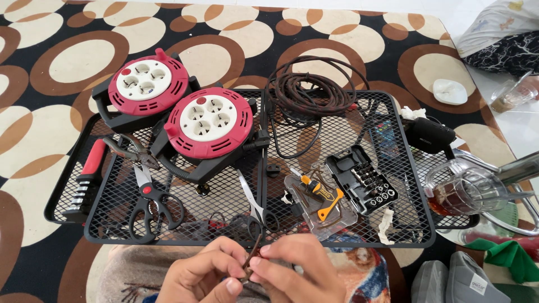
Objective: The person sits at a tray on a bed and uses scissors to cut and strip the outer insulation of a brown electrical cord, working along the wire in sections. Two power strips, a coiled cable, and a screwdriver bit kit rest on the tray while the person trims the cord covering.
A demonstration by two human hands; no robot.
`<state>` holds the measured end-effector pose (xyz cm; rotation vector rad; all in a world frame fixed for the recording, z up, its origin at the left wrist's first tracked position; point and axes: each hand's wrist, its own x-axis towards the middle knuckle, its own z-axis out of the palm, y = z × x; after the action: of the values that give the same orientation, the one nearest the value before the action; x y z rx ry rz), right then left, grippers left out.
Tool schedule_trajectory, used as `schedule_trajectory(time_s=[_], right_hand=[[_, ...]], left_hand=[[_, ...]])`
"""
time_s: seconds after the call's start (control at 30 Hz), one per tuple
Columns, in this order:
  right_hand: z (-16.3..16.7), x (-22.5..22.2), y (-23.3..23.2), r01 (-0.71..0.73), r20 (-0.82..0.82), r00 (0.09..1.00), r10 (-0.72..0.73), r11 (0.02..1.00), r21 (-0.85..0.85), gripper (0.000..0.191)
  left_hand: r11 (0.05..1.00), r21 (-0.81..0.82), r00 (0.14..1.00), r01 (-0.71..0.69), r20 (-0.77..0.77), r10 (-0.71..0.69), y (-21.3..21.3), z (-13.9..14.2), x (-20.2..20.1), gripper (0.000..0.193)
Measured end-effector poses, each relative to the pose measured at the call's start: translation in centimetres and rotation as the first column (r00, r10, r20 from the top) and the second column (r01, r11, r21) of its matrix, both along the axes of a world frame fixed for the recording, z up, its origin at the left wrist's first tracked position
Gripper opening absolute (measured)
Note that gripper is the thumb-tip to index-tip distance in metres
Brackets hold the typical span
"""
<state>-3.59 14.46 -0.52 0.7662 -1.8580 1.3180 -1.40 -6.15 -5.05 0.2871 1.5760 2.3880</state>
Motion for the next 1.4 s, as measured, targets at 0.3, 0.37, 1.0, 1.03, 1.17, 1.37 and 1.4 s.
schedule_trajectory(time_s=[0.3,0.37,1.0,1.03,1.17,1.37,1.4], right_hand=[[-0.1,0.1,0.0,0.037,-0.097,0.995,-0.032,0.998,0.044,0.033],[-0.3,0.0,0.0,0.032,-0.106,0.994,-0.026,0.998,0.049,0.032],[-4.6,-0.4,-1.0,-0.367,0.055,0.912,0.407,0.868,-0.335,0.030],[-4.7,-0.4,-1.0,-0.367,0.059,0.910,0.411,0.862,-0.351,0.030],[-5.3,-0.2,-1.0,-0.384,0.066,0.896,0.438,0.842,-0.380,0.029],[-6.2,-0.1,-0.8,-0.369,0.121,0.886,0.448,0.838,-0.403,0.021],[-6.3,-0.1,-0.9,-0.372,0.138,0.873,0.468,0.821,-0.433,0.021]], left_hand=[[0.997,0.049,0.997,-0.053,-0.059,0.055,0.5,-1.0,0.3,0.006],[0.998,0.043,0.996,-0.042,-0.073,0.045,0.5,-1.1,0.2,0.007],[0.944,-0.001,0.856,-0.329,-0.422,0.298,2.2,-1.3,0.8,0.015],[0.946,0.023,0.864,-0.323,-0.401,0.305,2.2,-1.4,0.7,0.018],[0.950,0.068,0.876,-0.306,-0.370,0.309,2.4,-1.8,0.8,0.026],[0.954,0.004,0.893,-0.299,-0.352,0.281,2.2,-2.0,0.9,0.042],[0.954,-0.005,0.901,-0.299,-0.330,0.280,2.1,-2.1,0.8,0.042]])
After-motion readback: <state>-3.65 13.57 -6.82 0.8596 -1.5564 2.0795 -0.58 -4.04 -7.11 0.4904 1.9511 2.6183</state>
